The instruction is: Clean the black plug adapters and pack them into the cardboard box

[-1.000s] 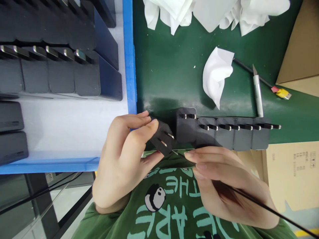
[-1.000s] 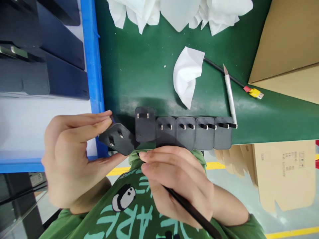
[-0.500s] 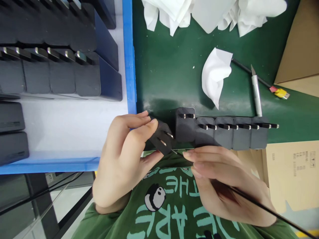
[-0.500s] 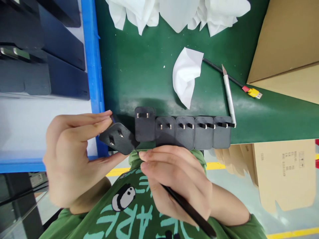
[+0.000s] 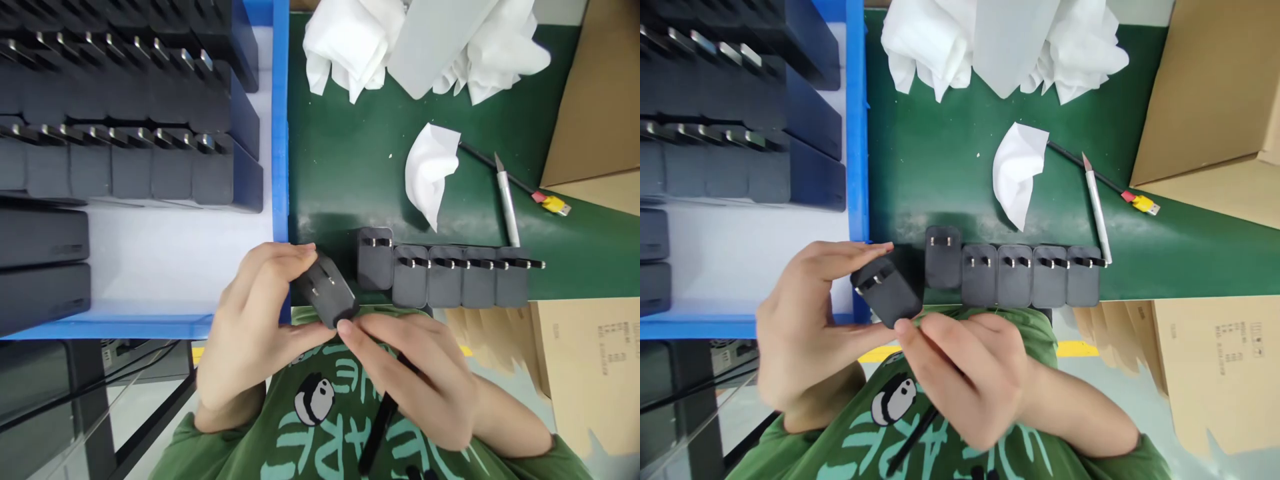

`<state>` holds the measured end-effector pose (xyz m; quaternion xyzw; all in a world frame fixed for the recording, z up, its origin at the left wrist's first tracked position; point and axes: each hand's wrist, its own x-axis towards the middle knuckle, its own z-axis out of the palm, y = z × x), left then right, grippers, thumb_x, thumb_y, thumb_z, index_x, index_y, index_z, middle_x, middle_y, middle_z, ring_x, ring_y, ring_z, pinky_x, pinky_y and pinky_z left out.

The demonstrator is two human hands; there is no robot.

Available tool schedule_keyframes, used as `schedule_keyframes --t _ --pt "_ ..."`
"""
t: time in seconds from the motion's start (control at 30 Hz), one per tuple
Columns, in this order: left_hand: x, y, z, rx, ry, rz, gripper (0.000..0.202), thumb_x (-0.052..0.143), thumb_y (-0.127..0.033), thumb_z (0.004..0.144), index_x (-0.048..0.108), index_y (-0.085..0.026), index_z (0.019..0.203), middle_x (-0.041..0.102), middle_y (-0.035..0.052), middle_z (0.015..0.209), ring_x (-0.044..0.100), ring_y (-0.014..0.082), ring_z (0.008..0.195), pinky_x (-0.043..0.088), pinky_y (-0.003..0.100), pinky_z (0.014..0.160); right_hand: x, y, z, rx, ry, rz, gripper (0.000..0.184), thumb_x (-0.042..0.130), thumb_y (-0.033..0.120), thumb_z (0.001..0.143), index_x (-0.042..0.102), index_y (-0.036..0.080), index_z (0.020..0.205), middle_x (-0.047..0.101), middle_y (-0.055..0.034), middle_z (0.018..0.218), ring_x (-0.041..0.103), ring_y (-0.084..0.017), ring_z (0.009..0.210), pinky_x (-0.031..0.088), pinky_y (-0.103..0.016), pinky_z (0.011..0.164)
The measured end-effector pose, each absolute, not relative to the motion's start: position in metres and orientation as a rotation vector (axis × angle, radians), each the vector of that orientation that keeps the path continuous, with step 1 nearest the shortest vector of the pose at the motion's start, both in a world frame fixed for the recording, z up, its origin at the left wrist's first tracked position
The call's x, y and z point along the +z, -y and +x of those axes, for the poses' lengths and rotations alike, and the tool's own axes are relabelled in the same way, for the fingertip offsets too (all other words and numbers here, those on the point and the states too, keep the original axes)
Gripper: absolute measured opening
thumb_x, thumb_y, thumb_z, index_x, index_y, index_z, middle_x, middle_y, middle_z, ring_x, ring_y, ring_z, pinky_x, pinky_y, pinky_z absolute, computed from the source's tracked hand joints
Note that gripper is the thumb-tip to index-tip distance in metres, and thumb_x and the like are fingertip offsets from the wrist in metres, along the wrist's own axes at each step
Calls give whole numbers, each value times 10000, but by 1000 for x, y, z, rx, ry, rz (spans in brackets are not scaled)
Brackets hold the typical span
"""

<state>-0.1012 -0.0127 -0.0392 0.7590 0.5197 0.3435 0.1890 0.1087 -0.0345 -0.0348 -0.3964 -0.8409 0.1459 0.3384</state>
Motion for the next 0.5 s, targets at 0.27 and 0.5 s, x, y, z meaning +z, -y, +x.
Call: schedule_keyframes --t 0.27,0.5 --pt "-37 11 -97 892 -1478 2211 426 738 -236 887 572 -235 1279 709 117 1129 700 314 1069 645 523 870 -44 29 107 338 2129 -997 97 658 14 883 744 58 890 776 -100 863 736 -143 752 578 -254 558" --pt "-38 11 -97 886 -1481 2240 424 737 -237 887 567 -248 1275 703 119 1087 695 313 1045 633 524 850 -31 20 108 168 2264 -846 280 450 -12 918 730 -30 924 764 -200 784 710 -201 649 461 -284 431"
